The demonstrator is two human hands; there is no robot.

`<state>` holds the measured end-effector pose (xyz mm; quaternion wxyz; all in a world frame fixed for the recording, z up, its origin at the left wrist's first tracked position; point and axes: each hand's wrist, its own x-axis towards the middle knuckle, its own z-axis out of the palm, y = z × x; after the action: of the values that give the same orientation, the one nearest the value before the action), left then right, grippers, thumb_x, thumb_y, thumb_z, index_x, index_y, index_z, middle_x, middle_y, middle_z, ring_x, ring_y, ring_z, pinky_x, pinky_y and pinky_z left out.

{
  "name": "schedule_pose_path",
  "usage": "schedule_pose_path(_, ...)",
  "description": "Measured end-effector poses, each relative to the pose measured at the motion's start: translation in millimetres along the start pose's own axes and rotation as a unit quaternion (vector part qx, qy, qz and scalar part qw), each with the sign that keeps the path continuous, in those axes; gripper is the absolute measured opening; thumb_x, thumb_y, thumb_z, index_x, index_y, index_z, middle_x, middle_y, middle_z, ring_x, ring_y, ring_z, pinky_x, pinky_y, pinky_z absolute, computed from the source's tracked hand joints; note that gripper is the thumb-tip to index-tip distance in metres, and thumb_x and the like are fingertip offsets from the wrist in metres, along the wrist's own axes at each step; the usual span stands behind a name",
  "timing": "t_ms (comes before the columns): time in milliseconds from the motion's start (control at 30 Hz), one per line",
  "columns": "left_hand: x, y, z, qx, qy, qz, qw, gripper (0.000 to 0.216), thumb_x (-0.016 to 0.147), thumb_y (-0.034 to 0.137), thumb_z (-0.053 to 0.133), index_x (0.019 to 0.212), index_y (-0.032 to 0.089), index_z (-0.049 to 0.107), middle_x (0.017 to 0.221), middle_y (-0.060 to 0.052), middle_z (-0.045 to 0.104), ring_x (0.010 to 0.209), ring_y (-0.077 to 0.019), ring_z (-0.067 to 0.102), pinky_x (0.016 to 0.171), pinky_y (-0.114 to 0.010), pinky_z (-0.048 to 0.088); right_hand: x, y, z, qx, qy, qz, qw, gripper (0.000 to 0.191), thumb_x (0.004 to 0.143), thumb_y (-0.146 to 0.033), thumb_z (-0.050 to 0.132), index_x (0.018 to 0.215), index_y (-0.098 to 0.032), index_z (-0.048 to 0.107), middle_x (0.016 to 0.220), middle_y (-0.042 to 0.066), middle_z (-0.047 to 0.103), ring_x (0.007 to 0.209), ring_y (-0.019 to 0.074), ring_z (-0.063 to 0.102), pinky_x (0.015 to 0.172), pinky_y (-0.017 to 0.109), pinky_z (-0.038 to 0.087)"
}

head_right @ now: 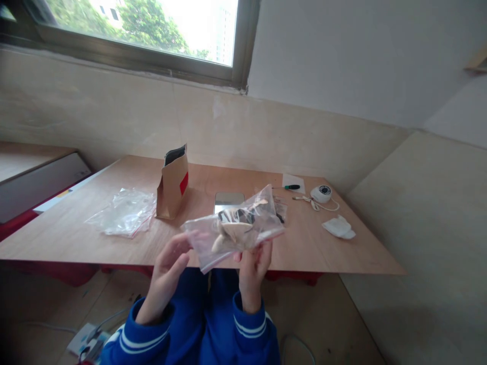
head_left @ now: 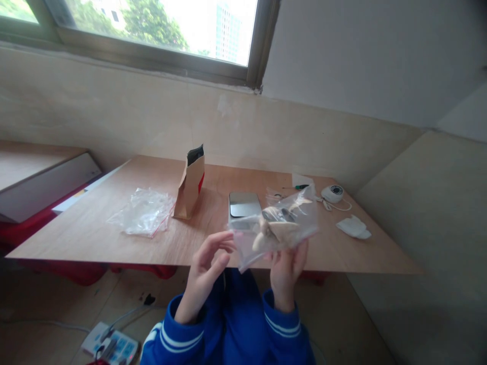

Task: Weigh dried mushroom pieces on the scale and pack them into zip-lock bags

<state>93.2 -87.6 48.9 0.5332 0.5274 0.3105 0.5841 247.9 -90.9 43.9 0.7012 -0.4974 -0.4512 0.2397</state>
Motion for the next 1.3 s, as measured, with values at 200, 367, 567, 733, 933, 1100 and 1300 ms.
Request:
schedule_pose_path(200, 7.3, 1.3, 3.2, -0.035, 0.033, -0.096, 0.994, 0.056, 0.088, 0.059, 0.034, 0.127, 0.023, 0.052, 0.132, -0.011, 0.056, 0.11, -0.0277, 0.058, 0.089, -0.042, 0.048, 10.0, -2.2, -7.0, -0.062, -0.035, -0.026, 0.997, 0.017, 0.087, -0.037, 0.052, 0.077, -0.022, 0.052, 0.061, -0.002, 0.053, 0.049, 0.0133, 0.049, 0.044, 0.023, 0.039)
schedule_pose_path(367, 8.1, 2.4, -2.1, -0.128, 0.009, -0.137, 0.982, 0.065, 0.087, 0.065, 0.023, 0.118, 0.021, 0.059, 0.121, -0.012, 0.062, 0.094, -0.025, 0.063, 0.083, -0.04, 0.05, 18.0, -19.2, -6.9, -0.125, -0.056, -0.054, 0.989, 0.021, 0.089, -0.036, 0.049, 0.074, -0.022, 0.05, 0.06, -0.003, 0.05, 0.053, 0.013, 0.049, 0.049, 0.023, 0.039)
schedule_pose_path(567, 12.2, -11.1, -8.5, -0.087, 0.032, -0.187, 0.978, 0.061, 0.081, 0.06, 0.048, 0.128, 0.02, 0.05, 0.089, -0.007, 0.066, 0.067, -0.0171, 0.062, 0.065, -0.032, 0.051, 23.1, -22.9, 0.7, -0.119, -0.171, -0.042, 0.977, 0.026, 0.092, -0.038, 0.045, 0.071, -0.022, 0.044, 0.058, -0.005, 0.044, 0.05, 0.0117, 0.044, 0.048, 0.023, 0.036)
schedule_pose_path(733, 12.2, -18.4, -2.1, 0.164, 0.103, -0.069, 0.979, 0.046, 0.083, 0.048, 0.055, 0.12, 0.021, 0.055, 0.121, -0.012, 0.052, 0.119, -0.027, 0.049, 0.097, -0.044, 0.041, 29.0, -8.1, -2.5, -0.115, -0.241, 0.009, 0.964, 0.023, 0.092, -0.041, 0.044, 0.08, -0.022, 0.049, 0.061, -0.004, 0.049, 0.051, 0.0129, 0.048, 0.048, 0.023, 0.038)
schedule_pose_path(933, 39.1, 19.4, 1.9, 0.388, 0.025, 0.166, 0.906, 0.053, 0.083, 0.037, 0.06, 0.133, 0.029, 0.044, 0.147, -0.01, 0.033, 0.14, -0.0292, 0.021, 0.112, -0.052, 0.019, 40.8, -26.5, -4.9, -0.244, -0.391, -0.05, 0.886, 0.023, 0.094, -0.032, 0.042, 0.081, -0.023, 0.058, 0.075, -0.001, 0.062, 0.067, 0.0164, 0.059, 0.06, 0.025, 0.042)
schedule_pose_path(1100, 71.0, 34.7, -9.1, 0.382, -0.167, 0.122, 0.901, 0.037, 0.08, 0.044, 0.061, 0.112, 0.024, 0.061, 0.101, -0.005, 0.068, 0.104, -0.0239, 0.061, 0.1, -0.044, 0.039, 52.1, -40.7, -4.4, -0.275, -0.392, -0.094, 0.873, 0.016, 0.091, -0.03, 0.05, 0.083, -0.023, 0.062, 0.08, 0.0, 0.066, 0.072, 0.018, 0.062, 0.065, 0.027, 0.044)
schedule_pose_path(1300, 65.3, 27.7, -10.8, 0.263, -0.147, 0.006, 0.954, 0.031, 0.083, 0.044, 0.057, 0.092, 0.016, 0.064, 0.07, -0.001, 0.062, 0.059, -0.0115, 0.056, 0.051, -0.021, 0.044, 54.9, -43.5, -8.3, -0.207, -0.339, -0.058, 0.916, 0.01, 0.085, -0.031, 0.062, 0.088, -0.022, 0.062, 0.08, 0.0, 0.065, 0.074, 0.0162, 0.061, 0.069, 0.025, 0.047)
